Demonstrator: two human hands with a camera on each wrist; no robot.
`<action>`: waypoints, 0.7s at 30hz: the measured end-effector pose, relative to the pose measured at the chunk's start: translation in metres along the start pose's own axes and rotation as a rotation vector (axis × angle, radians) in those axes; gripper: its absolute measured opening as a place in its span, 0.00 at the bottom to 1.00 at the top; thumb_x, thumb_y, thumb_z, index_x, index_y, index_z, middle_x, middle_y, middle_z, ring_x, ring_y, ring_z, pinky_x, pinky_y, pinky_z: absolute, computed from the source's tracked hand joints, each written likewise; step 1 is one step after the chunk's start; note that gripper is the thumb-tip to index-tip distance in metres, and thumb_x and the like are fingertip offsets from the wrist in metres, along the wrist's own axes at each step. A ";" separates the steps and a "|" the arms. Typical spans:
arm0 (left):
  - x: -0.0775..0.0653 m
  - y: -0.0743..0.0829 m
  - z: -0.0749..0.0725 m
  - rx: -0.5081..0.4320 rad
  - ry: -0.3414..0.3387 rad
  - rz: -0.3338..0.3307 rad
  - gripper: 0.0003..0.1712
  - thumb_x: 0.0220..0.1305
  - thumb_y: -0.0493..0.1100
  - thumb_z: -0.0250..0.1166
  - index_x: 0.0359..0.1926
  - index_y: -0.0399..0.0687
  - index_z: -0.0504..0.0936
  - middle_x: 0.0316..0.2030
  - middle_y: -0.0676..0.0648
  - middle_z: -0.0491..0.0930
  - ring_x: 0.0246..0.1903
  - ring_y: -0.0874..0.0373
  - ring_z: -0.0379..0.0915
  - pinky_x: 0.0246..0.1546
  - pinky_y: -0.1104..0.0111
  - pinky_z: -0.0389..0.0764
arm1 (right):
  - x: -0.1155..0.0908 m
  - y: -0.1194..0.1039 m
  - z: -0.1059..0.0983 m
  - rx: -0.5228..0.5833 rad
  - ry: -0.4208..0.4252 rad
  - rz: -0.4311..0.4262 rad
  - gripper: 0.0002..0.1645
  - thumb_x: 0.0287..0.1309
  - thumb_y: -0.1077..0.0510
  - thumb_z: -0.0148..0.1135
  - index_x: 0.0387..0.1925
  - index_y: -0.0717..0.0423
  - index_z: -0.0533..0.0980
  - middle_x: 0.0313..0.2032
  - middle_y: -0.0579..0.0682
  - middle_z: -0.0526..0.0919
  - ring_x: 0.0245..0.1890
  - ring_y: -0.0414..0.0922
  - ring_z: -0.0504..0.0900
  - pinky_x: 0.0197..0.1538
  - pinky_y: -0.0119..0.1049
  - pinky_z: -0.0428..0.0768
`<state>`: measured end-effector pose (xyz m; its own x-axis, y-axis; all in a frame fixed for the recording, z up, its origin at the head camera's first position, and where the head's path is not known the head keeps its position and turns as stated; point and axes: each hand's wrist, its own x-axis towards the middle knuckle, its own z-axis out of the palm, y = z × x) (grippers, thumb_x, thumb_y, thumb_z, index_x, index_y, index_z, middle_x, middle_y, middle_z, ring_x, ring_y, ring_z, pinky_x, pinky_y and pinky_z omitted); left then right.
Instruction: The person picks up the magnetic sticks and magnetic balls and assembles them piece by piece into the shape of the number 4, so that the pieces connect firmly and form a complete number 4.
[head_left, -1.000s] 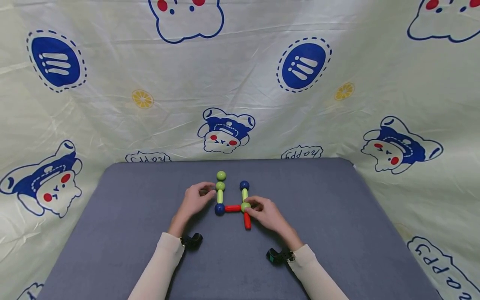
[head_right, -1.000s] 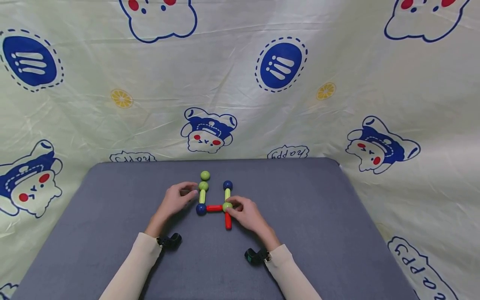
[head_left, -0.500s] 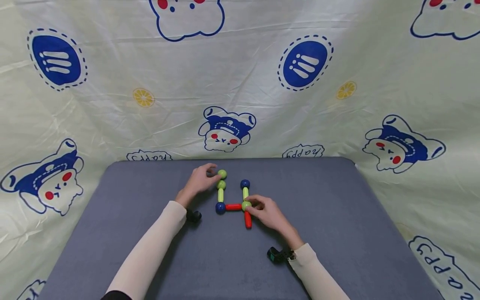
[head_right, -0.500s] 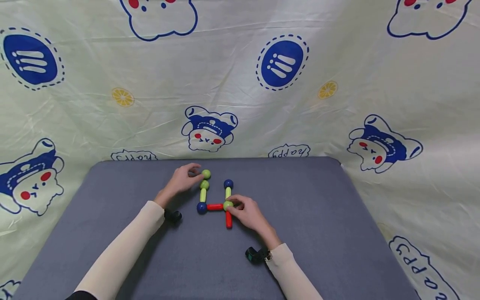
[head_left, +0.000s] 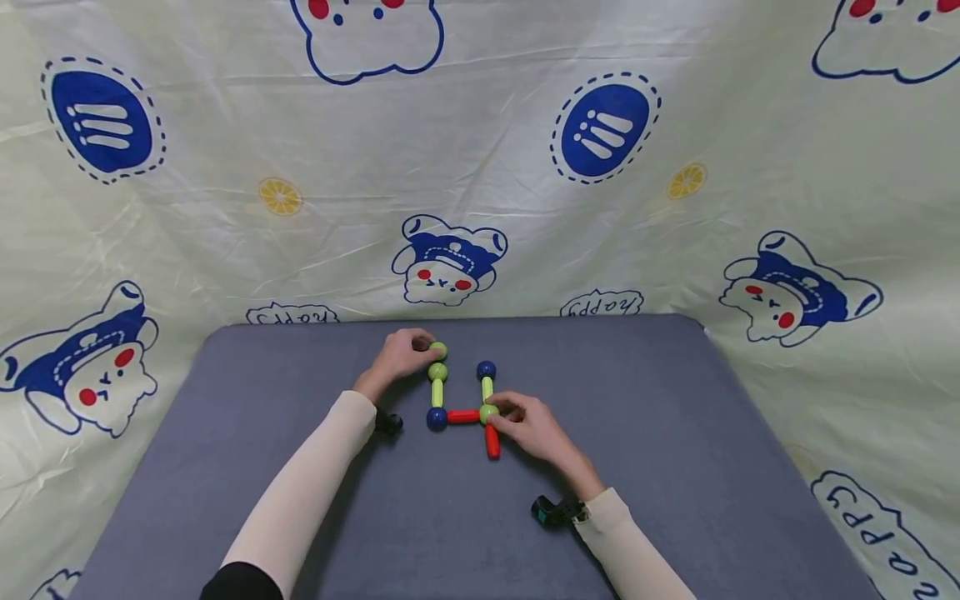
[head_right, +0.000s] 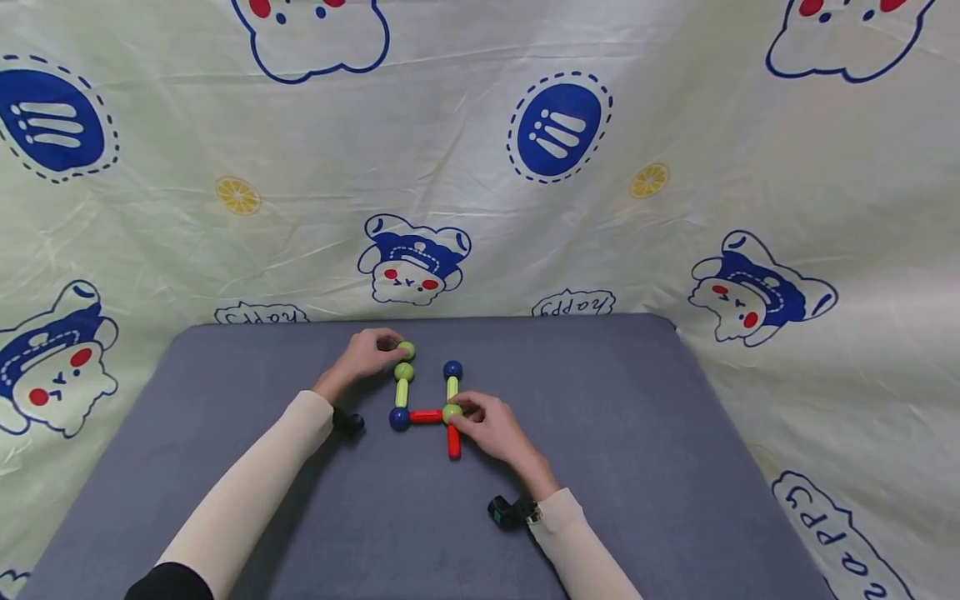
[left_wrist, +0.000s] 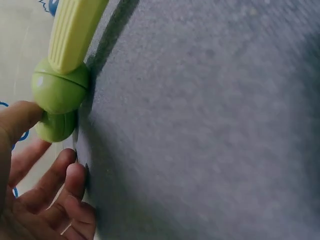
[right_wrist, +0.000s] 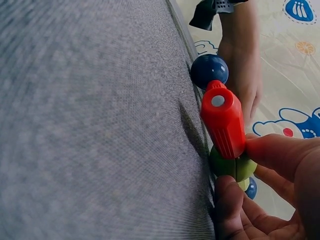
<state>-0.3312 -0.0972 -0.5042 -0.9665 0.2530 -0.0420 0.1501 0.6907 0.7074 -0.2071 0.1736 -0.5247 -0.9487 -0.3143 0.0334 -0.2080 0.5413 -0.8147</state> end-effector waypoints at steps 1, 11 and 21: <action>-0.002 -0.001 -0.001 -0.005 0.015 0.004 0.24 0.69 0.53 0.68 0.55 0.41 0.84 0.51 0.39 0.85 0.51 0.47 0.79 0.56 0.53 0.79 | 0.000 0.000 0.000 0.000 0.000 -0.002 0.18 0.68 0.50 0.67 0.56 0.50 0.82 0.51 0.53 0.87 0.38 0.40 0.83 0.41 0.34 0.80; -0.024 -0.012 -0.009 -0.094 0.187 0.007 0.23 0.67 0.48 0.70 0.57 0.39 0.83 0.50 0.39 0.86 0.51 0.45 0.80 0.52 0.54 0.79 | 0.000 0.001 0.001 0.006 -0.005 0.005 0.18 0.68 0.51 0.67 0.56 0.50 0.82 0.50 0.53 0.87 0.36 0.40 0.82 0.40 0.34 0.79; -0.064 -0.004 -0.020 -0.254 0.304 0.073 0.24 0.64 0.46 0.74 0.58 0.44 0.84 0.50 0.41 0.85 0.35 0.57 0.76 0.28 0.71 0.73 | 0.002 0.000 0.001 0.032 0.000 0.001 0.17 0.68 0.51 0.67 0.56 0.51 0.83 0.49 0.53 0.87 0.33 0.40 0.80 0.35 0.33 0.78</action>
<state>-0.2744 -0.1299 -0.4906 -0.9784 0.0568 0.1987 0.2014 0.4791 0.8544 -0.2086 0.1728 -0.5253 -0.9489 -0.3139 0.0323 -0.1993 0.5167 -0.8326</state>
